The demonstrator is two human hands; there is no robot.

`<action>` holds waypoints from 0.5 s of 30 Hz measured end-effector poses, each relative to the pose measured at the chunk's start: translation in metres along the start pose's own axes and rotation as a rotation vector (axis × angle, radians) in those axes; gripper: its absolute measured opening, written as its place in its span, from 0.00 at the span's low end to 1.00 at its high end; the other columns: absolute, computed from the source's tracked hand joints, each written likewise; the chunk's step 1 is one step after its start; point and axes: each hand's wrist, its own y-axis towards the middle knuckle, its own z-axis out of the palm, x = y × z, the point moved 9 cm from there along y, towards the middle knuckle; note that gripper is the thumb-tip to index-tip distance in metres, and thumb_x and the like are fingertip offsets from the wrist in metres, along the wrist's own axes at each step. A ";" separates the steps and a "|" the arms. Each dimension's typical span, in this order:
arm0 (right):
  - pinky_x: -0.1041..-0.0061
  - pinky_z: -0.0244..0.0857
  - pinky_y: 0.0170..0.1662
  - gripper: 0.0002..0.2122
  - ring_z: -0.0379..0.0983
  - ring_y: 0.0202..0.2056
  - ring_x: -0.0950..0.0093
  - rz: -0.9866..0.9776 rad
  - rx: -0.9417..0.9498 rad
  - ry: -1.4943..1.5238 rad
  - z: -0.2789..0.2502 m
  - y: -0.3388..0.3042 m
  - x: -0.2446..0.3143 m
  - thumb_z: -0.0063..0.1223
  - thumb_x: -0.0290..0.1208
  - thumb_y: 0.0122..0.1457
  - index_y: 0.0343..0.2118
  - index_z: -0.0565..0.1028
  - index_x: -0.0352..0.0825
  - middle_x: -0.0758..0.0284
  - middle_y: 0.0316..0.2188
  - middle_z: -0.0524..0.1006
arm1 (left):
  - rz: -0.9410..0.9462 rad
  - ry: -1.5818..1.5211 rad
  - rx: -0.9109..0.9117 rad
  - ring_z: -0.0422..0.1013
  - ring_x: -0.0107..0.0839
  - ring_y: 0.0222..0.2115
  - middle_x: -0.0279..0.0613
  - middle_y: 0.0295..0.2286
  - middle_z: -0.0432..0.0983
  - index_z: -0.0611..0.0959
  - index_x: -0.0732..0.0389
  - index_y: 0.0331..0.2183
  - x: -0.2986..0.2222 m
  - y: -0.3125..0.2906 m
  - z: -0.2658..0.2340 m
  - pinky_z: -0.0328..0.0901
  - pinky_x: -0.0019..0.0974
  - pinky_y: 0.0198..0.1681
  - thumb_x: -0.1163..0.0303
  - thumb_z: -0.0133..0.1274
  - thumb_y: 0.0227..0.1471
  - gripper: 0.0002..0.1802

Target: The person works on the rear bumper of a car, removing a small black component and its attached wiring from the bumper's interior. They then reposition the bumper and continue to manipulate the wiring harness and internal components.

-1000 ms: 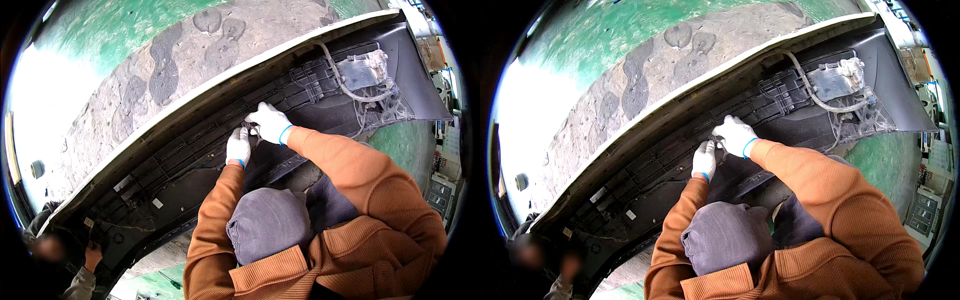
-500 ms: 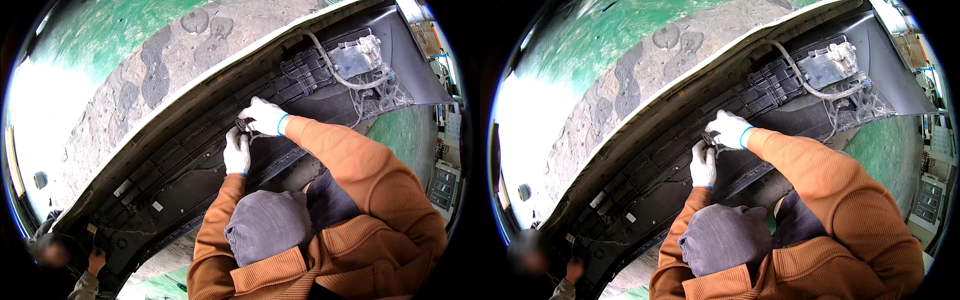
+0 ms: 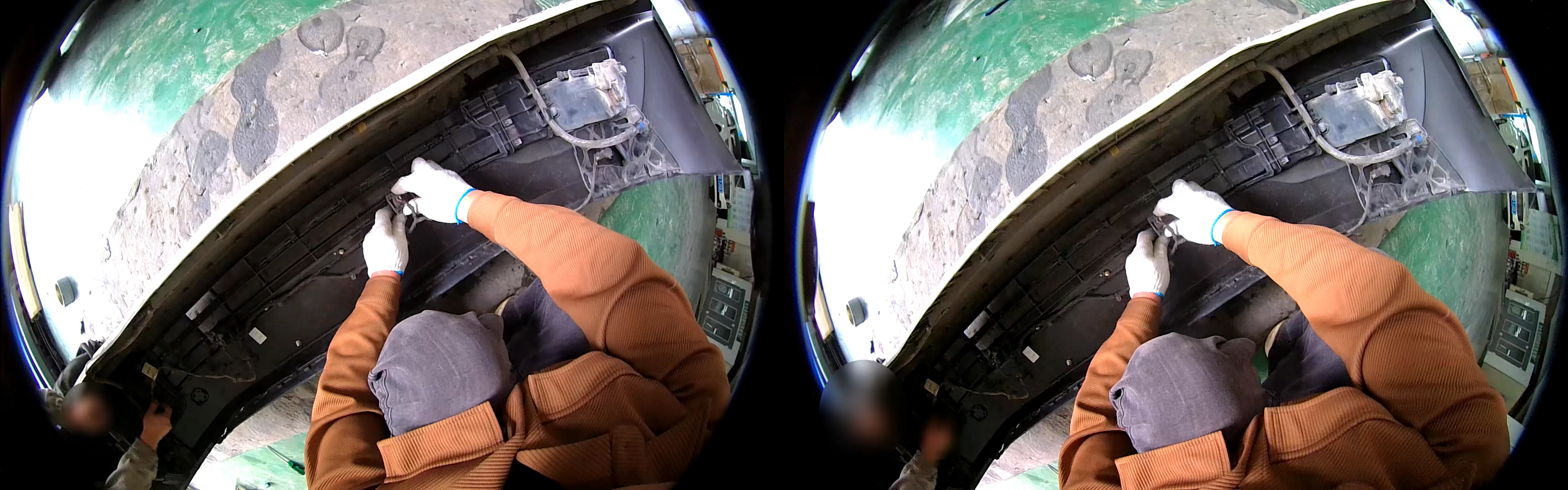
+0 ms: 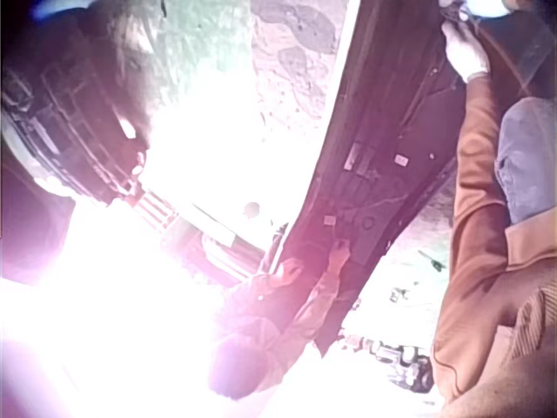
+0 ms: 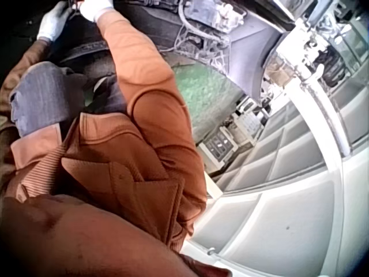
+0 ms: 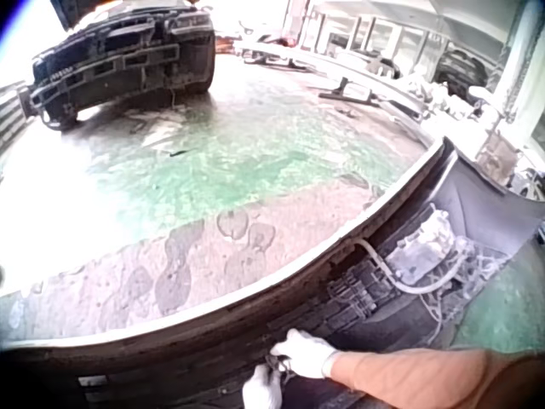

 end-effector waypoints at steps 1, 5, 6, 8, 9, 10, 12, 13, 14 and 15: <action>0.55 0.70 0.59 0.17 0.74 0.56 0.49 -0.002 -0.006 0.003 0.000 0.000 0.000 0.65 0.39 0.61 0.54 0.82 0.47 0.51 0.51 0.74 | 0.010 -0.003 -0.003 0.81 0.63 0.33 0.62 0.30 0.84 0.83 0.55 0.45 0.000 0.000 0.000 0.73 0.60 0.37 0.57 0.57 0.66 0.14; 0.55 0.71 0.59 0.17 0.74 0.56 0.49 0.001 -0.010 -0.002 0.001 0.000 -0.001 0.65 0.39 0.62 0.53 0.82 0.47 0.51 0.51 0.74 | 0.022 0.020 -0.011 0.81 0.62 0.32 0.60 0.29 0.83 0.83 0.55 0.46 0.003 -0.001 0.004 0.73 0.60 0.35 0.56 0.57 0.66 0.14; 0.55 0.71 0.59 0.17 0.74 0.56 0.49 -0.002 -0.014 0.003 0.001 0.000 -0.001 0.65 0.39 0.62 0.53 0.82 0.47 0.51 0.51 0.74 | 0.006 0.034 -0.003 0.81 0.62 0.31 0.60 0.28 0.83 0.83 0.55 0.46 0.006 -0.001 0.006 0.73 0.60 0.35 0.56 0.57 0.66 0.14; 0.55 0.71 0.59 0.17 0.74 0.56 0.49 0.011 -0.013 0.012 0.001 0.001 -0.002 0.65 0.39 0.62 0.53 0.82 0.47 0.51 0.51 0.74 | 0.027 0.066 -0.028 0.81 0.62 0.31 0.60 0.29 0.83 0.83 0.55 0.46 0.005 -0.001 0.007 0.74 0.60 0.35 0.56 0.57 0.67 0.14; 0.55 0.71 0.59 0.17 0.74 0.56 0.49 0.002 -0.015 0.011 0.001 0.001 -0.001 0.65 0.39 0.62 0.53 0.82 0.48 0.51 0.50 0.74 | 0.044 0.083 -0.044 0.81 0.62 0.31 0.59 0.29 0.84 0.83 0.55 0.46 0.004 -0.002 0.006 0.74 0.60 0.34 0.56 0.56 0.67 0.14; 0.55 0.71 0.59 0.17 0.74 0.56 0.49 -0.001 -0.017 0.009 0.001 0.001 -0.001 0.65 0.39 0.62 0.53 0.82 0.48 0.51 0.50 0.74 | 0.026 0.091 -0.035 0.81 0.62 0.31 0.59 0.29 0.84 0.83 0.55 0.46 0.006 -0.002 0.008 0.74 0.60 0.34 0.56 0.56 0.67 0.14; 0.55 0.71 0.59 0.17 0.74 0.56 0.49 0.002 -0.008 0.003 0.000 0.001 -0.001 0.65 0.39 0.62 0.53 0.82 0.48 0.51 0.50 0.74 | 0.007 0.111 -0.026 0.81 0.61 0.31 0.59 0.29 0.84 0.83 0.55 0.46 0.007 -0.001 0.008 0.73 0.60 0.34 0.57 0.56 0.67 0.14; 0.54 0.71 0.59 0.17 0.74 0.56 0.49 0.007 0.003 0.001 0.001 0.001 -0.002 0.65 0.39 0.62 0.53 0.82 0.47 0.51 0.50 0.74 | -0.006 0.091 -0.004 0.81 0.61 0.31 0.59 0.29 0.84 0.83 0.55 0.47 0.008 0.000 0.009 0.74 0.60 0.35 0.56 0.56 0.67 0.14; 0.54 0.71 0.59 0.17 0.74 0.56 0.49 0.009 0.005 0.000 0.001 0.001 -0.002 0.65 0.39 0.61 0.54 0.82 0.47 0.51 0.50 0.74 | -0.027 0.079 0.019 0.81 0.61 0.32 0.59 0.29 0.84 0.82 0.55 0.47 0.009 0.000 0.010 0.74 0.60 0.35 0.56 0.56 0.67 0.15; 0.54 0.71 0.59 0.17 0.74 0.56 0.49 0.005 0.006 -0.002 0.001 0.001 -0.001 0.65 0.40 0.61 0.54 0.83 0.47 0.51 0.50 0.74 | -0.056 0.070 0.053 0.81 0.62 0.33 0.60 0.30 0.84 0.82 0.55 0.47 0.010 0.001 0.011 0.74 0.60 0.36 0.55 0.56 0.67 0.15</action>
